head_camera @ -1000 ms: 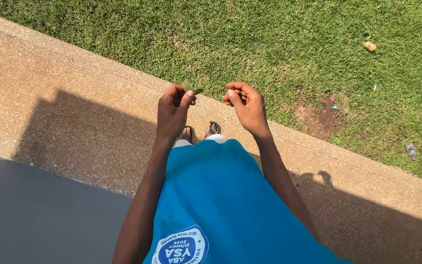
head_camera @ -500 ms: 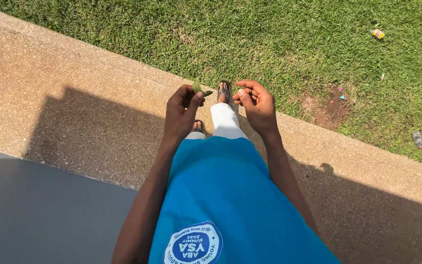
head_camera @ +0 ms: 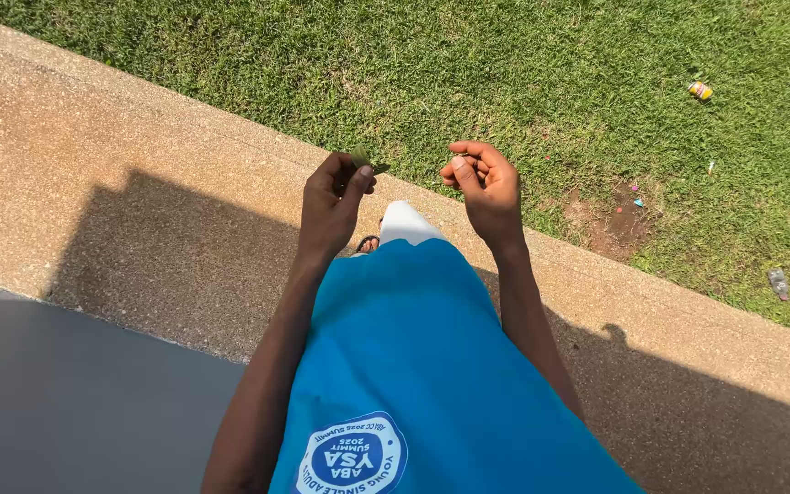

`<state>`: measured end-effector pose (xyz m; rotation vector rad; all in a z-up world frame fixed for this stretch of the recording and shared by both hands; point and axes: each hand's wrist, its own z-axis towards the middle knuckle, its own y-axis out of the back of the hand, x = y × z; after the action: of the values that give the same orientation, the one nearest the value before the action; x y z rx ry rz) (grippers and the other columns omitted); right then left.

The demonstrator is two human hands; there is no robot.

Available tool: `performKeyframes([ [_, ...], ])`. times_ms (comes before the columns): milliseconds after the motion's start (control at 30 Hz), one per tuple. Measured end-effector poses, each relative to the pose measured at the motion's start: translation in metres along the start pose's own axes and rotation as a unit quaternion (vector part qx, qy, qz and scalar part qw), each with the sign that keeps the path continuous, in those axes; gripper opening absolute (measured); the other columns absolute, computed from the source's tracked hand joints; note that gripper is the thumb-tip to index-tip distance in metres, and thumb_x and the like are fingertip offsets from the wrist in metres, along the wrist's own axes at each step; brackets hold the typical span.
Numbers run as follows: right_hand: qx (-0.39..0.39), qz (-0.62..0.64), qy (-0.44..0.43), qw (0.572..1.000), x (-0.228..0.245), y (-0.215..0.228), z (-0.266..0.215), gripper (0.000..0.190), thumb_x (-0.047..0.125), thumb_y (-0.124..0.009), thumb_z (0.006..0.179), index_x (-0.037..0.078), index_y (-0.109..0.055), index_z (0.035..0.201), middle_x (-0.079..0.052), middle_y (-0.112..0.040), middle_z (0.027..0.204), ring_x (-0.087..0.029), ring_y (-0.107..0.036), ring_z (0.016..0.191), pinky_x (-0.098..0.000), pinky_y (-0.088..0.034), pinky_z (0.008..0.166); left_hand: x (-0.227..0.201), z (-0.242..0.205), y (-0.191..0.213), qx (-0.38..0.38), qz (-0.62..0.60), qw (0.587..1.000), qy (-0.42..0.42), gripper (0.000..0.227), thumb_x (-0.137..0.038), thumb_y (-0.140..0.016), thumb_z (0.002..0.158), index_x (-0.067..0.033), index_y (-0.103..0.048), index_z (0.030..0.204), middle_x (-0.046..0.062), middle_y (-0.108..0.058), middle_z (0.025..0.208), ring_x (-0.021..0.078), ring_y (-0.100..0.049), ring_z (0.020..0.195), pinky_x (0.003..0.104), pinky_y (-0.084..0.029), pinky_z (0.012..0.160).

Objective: The recorder is tearing and examining a small green leaf while standing outdoors.

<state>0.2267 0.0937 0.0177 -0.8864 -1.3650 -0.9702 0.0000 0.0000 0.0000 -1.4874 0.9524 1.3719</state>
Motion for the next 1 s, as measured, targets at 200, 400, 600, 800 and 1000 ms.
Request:
performKeyframes([
  [200, 0.019, -0.005, -0.017, 1.0, -0.007, -0.008, -0.004, 0.025, 0.012, -0.06, 0.106, -0.002, -0.062, 0.127, -0.007, -0.071, 0.099, -0.012, -0.069, 0.091, -0.0285, -0.06, 0.085, -0.004, 0.009, -0.004, 0.026, -0.004, 1.0, 0.008, 0.018, -0.02, -0.064, 0.106, -0.0025, -0.065, 0.109, 0.003, -0.072, 0.093, 0.0095, -0.069, 0.089, 0.027, -0.058, 0.082],
  [400, 0.027, -0.031, -0.035, 0.999, -0.012, -0.017, -0.011, 0.025, 0.013, -0.061, 0.106, -0.002, -0.064, 0.126, -0.007, -0.072, 0.098, -0.012, -0.07, 0.091, -0.0289, -0.061, 0.085, 0.002, 0.006, 0.0, 0.022, -0.026, 0.999, -0.003, 0.017, -0.018, -0.065, 0.106, -0.0018, -0.064, 0.112, 0.003, -0.07, 0.096, 0.009, -0.066, 0.09, 0.027, -0.055, 0.081],
  [600, 0.031, -0.039, -0.013, 0.999, 0.003, -0.015, -0.023, 0.025, 0.013, -0.06, 0.108, -0.002, -0.062, 0.129, -0.008, -0.072, 0.101, -0.012, -0.07, 0.093, -0.0293, -0.061, 0.087, 0.017, -0.002, 0.006, 0.013, -0.039, 0.999, 0.008, 0.017, -0.018, -0.063, 0.107, -0.0024, -0.064, 0.111, 0.003, -0.07, 0.094, 0.0105, -0.067, 0.09, 0.029, -0.058, 0.082],
  [800, -0.012, -0.041, -0.01, 0.999, -0.002, 0.002, -0.018, 0.024, 0.012, -0.059, 0.107, -0.001, -0.063, 0.127, -0.008, -0.072, 0.1, -0.012, -0.07, 0.093, -0.0285, -0.061, 0.085, 0.015, 0.008, 0.008, 0.01, -0.027, 0.999, 0.018, 0.016, -0.018, -0.063, 0.106, -0.0027, -0.065, 0.109, 0.004, -0.07, 0.093, 0.0107, -0.068, 0.089, 0.029, -0.058, 0.082],
  [1000, -0.051, -0.017, -0.021, 0.998, -0.006, 0.012, -0.022, 0.023, 0.011, -0.06, 0.107, -0.001, -0.063, 0.126, -0.008, -0.072, 0.099, -0.013, -0.069, 0.09, -0.0281, -0.059, 0.084, 0.018, 0.023, -0.003, 0.029, -0.048, 0.998, 0.003, 0.016, -0.019, -0.064, 0.106, -0.0034, -0.064, 0.109, 0.003, -0.071, 0.093, 0.0101, -0.068, 0.089, 0.029, -0.058, 0.082],
])
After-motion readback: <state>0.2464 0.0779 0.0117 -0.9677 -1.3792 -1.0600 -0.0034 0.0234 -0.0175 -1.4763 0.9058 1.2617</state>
